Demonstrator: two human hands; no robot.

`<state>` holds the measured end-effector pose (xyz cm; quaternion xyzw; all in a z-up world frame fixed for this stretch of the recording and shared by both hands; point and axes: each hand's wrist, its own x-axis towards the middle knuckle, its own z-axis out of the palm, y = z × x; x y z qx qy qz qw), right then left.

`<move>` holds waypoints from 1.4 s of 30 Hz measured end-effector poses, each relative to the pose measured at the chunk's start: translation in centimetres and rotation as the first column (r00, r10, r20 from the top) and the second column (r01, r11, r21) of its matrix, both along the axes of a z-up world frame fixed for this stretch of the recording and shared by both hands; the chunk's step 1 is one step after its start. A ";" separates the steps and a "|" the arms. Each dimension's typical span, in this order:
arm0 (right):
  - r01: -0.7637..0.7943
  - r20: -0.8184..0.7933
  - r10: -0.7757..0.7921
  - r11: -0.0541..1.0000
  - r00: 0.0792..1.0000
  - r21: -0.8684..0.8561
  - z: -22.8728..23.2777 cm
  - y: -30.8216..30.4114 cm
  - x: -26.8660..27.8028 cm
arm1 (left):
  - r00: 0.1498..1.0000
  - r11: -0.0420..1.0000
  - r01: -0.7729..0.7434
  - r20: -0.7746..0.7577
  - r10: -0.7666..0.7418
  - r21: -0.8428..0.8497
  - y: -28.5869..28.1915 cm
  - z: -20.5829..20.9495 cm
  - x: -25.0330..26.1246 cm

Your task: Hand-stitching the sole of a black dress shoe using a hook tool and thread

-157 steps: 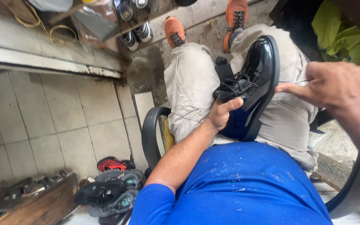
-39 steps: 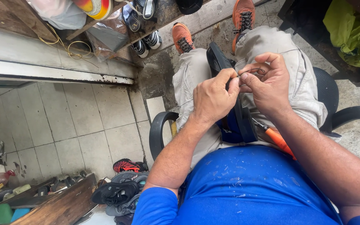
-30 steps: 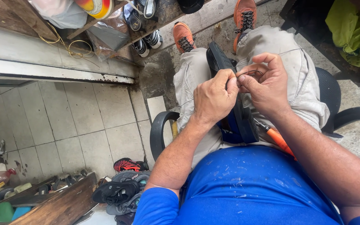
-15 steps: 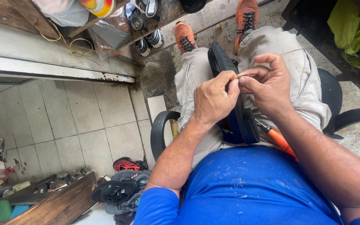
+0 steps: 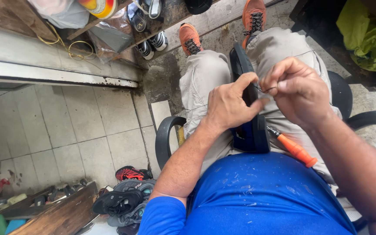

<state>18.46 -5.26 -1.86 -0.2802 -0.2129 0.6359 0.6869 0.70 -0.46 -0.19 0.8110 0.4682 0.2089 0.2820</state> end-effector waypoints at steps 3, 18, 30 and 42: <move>-0.146 0.354 0.138 0.989 0.925 -0.006 1.3 -1.6 2.2 | 0.982 0.986 0.039 -0.175 -0.068 -0.163 0.1 -0.3 1.0; -0.356 0.817 0.548 0.810 0.177 -0.466 4.9 -8.4 11.9 | 0.977 0.946 0.095 -0.154 -0.148 -0.311 1.5 -1.3 1.7; 0.312 0.272 0.617 0.669 -0.738 -0.674 7.5 -5.6 9.6 | 0.966 0.953 0.132 -0.181 -0.186 -0.273 0.7 -1.3 2.1; -0.075 0.747 0.589 0.768 -0.308 -0.637 5.2 2.3 4.5 | 0.939 0.984 0.078 0.321 -0.127 0.161 -5.8 -5.1 -8.8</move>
